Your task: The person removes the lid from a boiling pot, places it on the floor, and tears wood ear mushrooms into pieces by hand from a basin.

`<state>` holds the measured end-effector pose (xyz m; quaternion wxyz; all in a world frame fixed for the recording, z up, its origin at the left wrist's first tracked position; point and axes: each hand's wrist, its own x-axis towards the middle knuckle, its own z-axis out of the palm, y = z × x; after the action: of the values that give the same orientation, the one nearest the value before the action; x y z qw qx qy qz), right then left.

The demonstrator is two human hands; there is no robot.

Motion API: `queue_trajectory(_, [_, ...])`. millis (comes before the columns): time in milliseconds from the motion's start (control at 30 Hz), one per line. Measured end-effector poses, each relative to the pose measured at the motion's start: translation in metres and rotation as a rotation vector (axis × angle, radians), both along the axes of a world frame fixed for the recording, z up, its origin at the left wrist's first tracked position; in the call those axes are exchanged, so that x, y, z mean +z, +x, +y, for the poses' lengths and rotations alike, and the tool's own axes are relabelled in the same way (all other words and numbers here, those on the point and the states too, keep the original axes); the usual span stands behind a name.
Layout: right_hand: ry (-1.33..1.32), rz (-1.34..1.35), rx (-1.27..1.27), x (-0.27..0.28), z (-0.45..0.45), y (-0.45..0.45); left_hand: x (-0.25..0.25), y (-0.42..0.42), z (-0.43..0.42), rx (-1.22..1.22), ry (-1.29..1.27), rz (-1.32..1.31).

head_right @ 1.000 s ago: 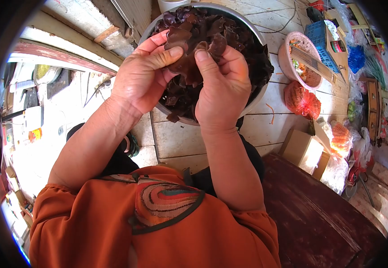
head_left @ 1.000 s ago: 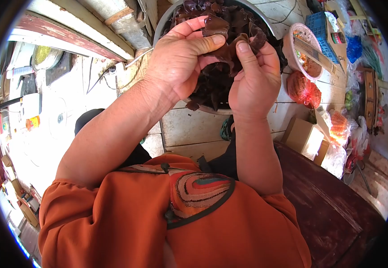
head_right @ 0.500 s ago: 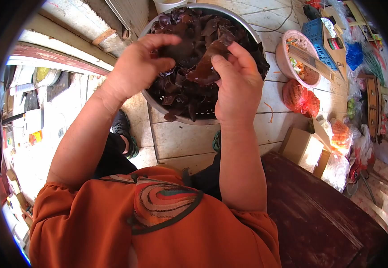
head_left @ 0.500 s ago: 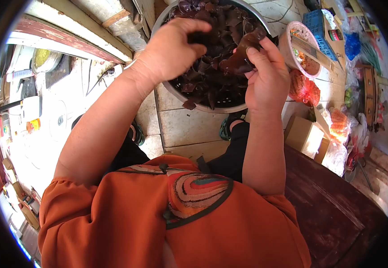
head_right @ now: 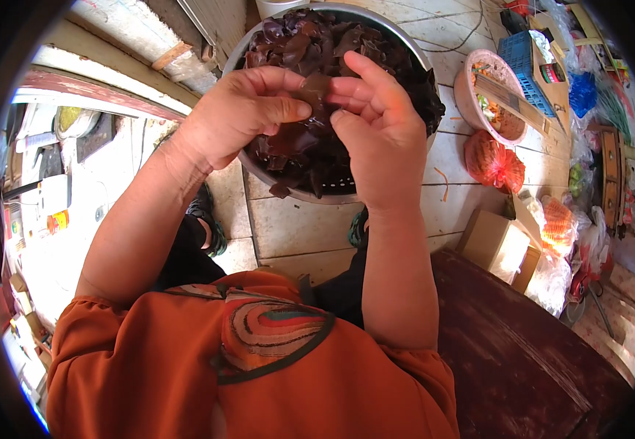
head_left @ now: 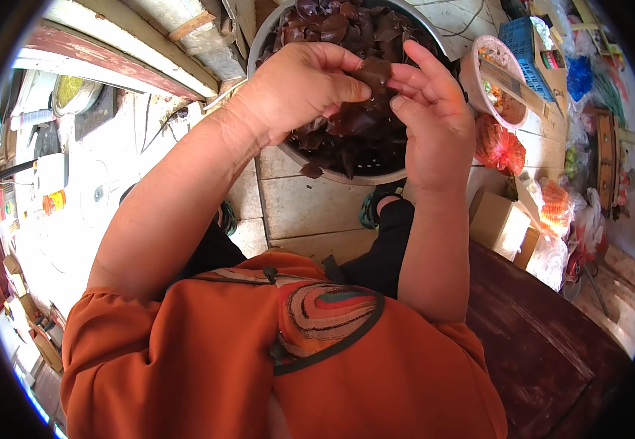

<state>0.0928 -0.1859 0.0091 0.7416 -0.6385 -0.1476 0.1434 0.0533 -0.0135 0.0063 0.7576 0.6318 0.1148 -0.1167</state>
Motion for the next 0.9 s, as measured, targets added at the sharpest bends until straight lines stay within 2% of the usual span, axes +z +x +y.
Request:
queue_trajectory(33, [0.01,0.012,-0.007,-0.002,-0.001,0.002,0.0,0.001,0.003,0.009,-0.096,0.041])
queue_trajectory(167, [0.02,0.037,-0.036,-0.004,-0.002,0.003,0.001,0.0,0.004,0.051,-0.176,0.072])
queue_trajectory(233, [0.056,0.056,-0.06,-0.004,-0.001,0.002,0.011,-0.003,-0.001,0.143,-0.297,0.138])
queue_trajectory(333, [0.024,-0.01,-0.062,-0.004,0.001,0.001,-0.003,-0.001,0.007,0.021,-0.341,0.118])
queue_trajectory(467, [0.004,-0.067,-0.032,-0.003,0.002,-0.002,-0.011,0.002,-0.003,0.134,-0.187,0.121])
queue_trajectory(567, [0.033,0.001,-0.044,-0.002,0.0,0.0,-0.006,0.001,-0.002,0.093,-0.3,0.022])
queue_trajectory(633, [0.193,0.293,0.008,0.001,-0.002,0.001,-0.007,0.0,-0.002,0.074,-0.433,-0.081])
queue_trajectory(667, [0.194,0.29,0.008,0.0,-0.001,0.002,-0.007,0.0,-0.002,0.073,-0.432,-0.085])
queue_trajectory(733, [0.26,0.519,0.115,-0.002,0.003,0.002,-0.009,-0.001,-0.003,0.069,-0.418,-0.141])
queue_trajectory(800, [0.258,0.512,0.118,0.0,0.007,-0.002,-0.008,0.0,-0.005,0.061,-0.409,-0.149])
queue_trajectory(867, [0.184,0.439,0.238,-0.002,0.008,-0.003,-0.007,-0.001,-0.006,0.056,-0.399,-0.154])
queue_trajectory(900, [0.167,0.414,0.166,-0.003,0.009,-0.005,-0.008,-0.001,-0.007,0.057,-0.243,-0.199])
